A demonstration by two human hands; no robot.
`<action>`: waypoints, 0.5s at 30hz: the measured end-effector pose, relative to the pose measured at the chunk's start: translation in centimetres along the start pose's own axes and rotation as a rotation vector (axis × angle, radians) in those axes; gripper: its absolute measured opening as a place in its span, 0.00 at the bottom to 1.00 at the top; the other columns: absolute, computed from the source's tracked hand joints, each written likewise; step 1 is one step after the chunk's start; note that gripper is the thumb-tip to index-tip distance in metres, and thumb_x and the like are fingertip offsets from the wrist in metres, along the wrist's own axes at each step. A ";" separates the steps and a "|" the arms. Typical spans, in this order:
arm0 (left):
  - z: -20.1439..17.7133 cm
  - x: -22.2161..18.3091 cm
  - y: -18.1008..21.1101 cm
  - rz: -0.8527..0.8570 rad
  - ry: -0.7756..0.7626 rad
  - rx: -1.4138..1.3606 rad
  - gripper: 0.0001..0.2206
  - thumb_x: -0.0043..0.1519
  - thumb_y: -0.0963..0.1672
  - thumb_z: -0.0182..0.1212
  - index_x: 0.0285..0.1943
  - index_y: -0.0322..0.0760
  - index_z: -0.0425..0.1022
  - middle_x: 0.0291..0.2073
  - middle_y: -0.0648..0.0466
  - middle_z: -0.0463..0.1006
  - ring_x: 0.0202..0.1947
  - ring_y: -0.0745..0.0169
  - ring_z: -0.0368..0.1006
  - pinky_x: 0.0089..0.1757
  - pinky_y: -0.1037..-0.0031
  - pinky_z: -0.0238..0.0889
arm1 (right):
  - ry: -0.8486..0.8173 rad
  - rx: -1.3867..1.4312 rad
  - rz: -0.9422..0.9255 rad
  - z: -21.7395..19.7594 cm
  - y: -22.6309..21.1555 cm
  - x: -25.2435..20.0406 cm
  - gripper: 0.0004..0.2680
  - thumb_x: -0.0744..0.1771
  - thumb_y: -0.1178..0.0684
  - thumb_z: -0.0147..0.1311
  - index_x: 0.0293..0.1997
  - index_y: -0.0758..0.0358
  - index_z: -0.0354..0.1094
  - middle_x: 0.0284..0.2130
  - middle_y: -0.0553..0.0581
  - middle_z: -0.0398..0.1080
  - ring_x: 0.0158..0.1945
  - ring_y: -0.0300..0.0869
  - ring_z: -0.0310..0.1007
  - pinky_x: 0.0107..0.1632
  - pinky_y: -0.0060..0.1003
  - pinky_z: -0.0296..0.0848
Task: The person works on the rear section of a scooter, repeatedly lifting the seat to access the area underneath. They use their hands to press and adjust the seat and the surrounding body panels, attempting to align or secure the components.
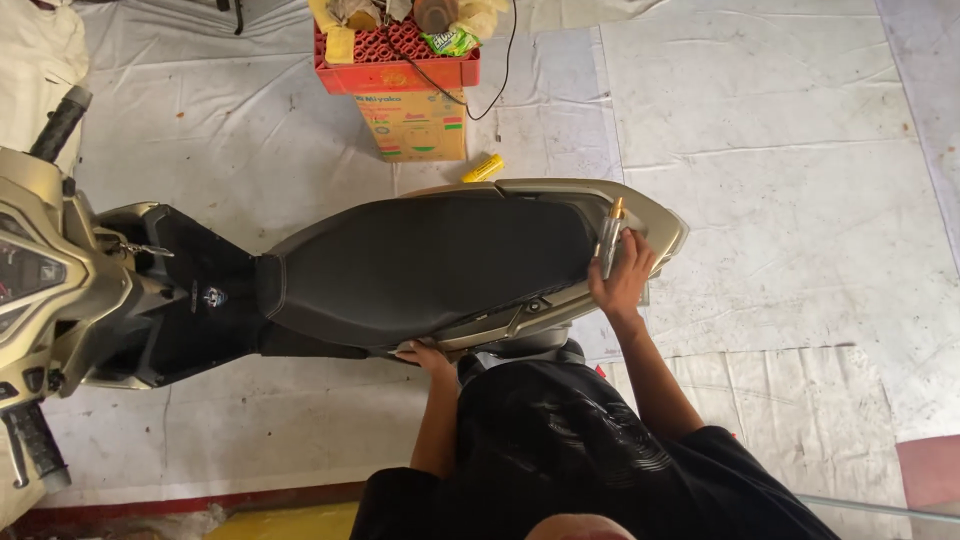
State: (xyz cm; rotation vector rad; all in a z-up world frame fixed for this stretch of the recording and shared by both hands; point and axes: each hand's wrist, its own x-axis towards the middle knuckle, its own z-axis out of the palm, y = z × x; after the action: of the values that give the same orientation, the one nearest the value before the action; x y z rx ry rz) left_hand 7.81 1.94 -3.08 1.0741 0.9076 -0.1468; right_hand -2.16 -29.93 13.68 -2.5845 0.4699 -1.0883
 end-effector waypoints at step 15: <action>-0.9 -1.0 0.0 -0.260 -0.289 -0.186 0.40 0.67 0.64 0.31 0.85 0.51 0.31 0.81 0.53 0.39 0.75 0.43 0.42 0.63 0.41 0.35 | -0.709 2.328 -0.723 -14.3 -23.9 8.6 0.14 0.67 0.46 0.63 0.52 0.61 0.69 0.54 0.68 0.64 0.55 0.68 0.70 0.54 0.59 0.75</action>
State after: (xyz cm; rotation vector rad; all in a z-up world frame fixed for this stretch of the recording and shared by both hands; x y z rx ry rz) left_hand 6.66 2.37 -2.57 0.7369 0.7783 -0.4146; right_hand -2.54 -13.90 38.00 -0.6121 -1.2290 -0.1220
